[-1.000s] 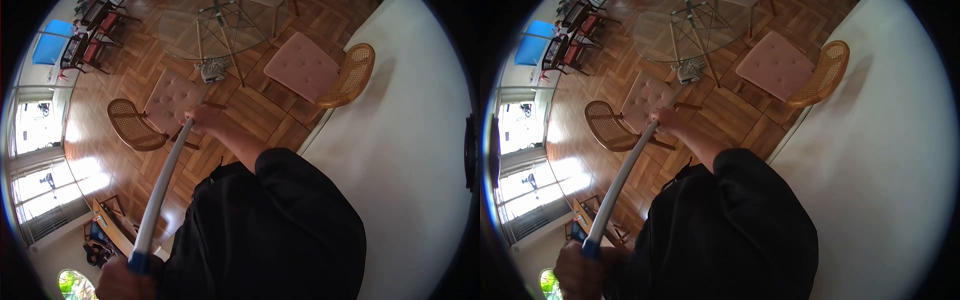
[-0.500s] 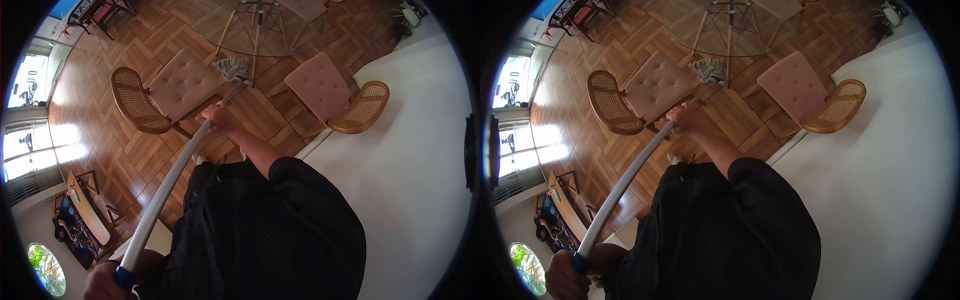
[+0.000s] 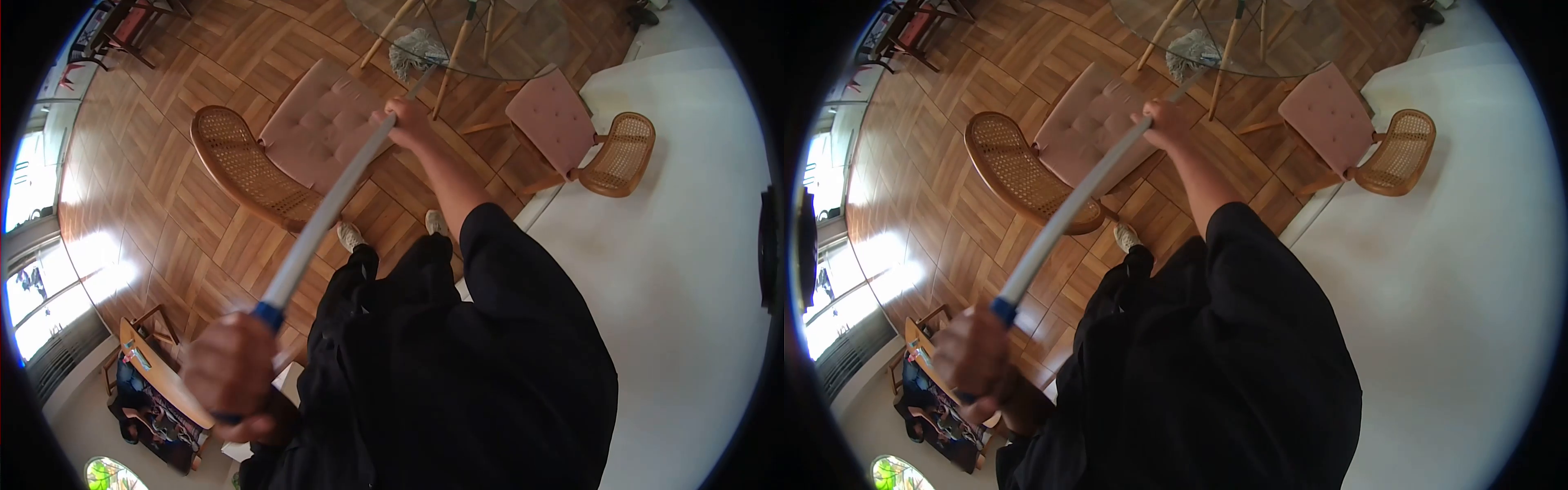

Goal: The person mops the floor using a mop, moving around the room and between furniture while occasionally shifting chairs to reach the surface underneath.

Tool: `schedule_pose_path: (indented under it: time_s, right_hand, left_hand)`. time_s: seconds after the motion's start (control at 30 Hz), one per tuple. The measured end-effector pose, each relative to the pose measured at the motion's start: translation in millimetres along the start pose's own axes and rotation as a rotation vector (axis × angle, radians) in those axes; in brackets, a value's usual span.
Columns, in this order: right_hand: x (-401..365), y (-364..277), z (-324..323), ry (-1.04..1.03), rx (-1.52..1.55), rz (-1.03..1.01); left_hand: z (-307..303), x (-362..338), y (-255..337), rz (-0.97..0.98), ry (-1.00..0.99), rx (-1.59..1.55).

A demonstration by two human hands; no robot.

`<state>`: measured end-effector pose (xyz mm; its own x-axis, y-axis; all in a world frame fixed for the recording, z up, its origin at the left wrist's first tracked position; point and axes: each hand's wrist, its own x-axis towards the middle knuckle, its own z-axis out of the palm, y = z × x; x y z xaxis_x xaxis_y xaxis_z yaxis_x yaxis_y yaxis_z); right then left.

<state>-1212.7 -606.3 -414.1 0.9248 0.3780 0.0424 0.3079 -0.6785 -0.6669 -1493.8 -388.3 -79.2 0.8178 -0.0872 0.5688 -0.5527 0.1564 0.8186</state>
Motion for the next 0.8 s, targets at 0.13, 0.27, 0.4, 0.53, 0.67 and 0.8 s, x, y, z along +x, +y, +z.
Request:
schedule_pose_path:
  time_s: [0.13,0.27,0.4,0.53,0.67,0.8]
  right_hand:
    - [-34.8,-98.6,22.9,-0.01,0.074,-0.055]
    - [-53.5,-149.5,50.9,0.056,0.039,-0.129]
    - [-26.8,-143.4,58.9,0.14,-0.05,-0.118]
    - [14.8,-121.9,57.1,0.135,-0.124,-0.027]
    - [61.9,-66.8,39.1,0.244,-0.106,0.109]
    - [107.5,4.8,30.3,0.343,-0.107,0.058]
  left_hand:
    - [-88.5,-4.8,81.1,0.154,0.03,0.082]
    - [-130.3,26.3,108.6,0.234,-0.116,-0.152]
    - [-146.0,61.6,82.9,0.28,-0.217,-0.384]
    - [-162.6,79.0,39.6,0.196,-0.203,-0.441]
    - [-175.0,121.1,-12.6,-0.023,-0.42,-0.296]
    - [-158.2,152.0,-76.4,-0.094,-0.499,-0.214]
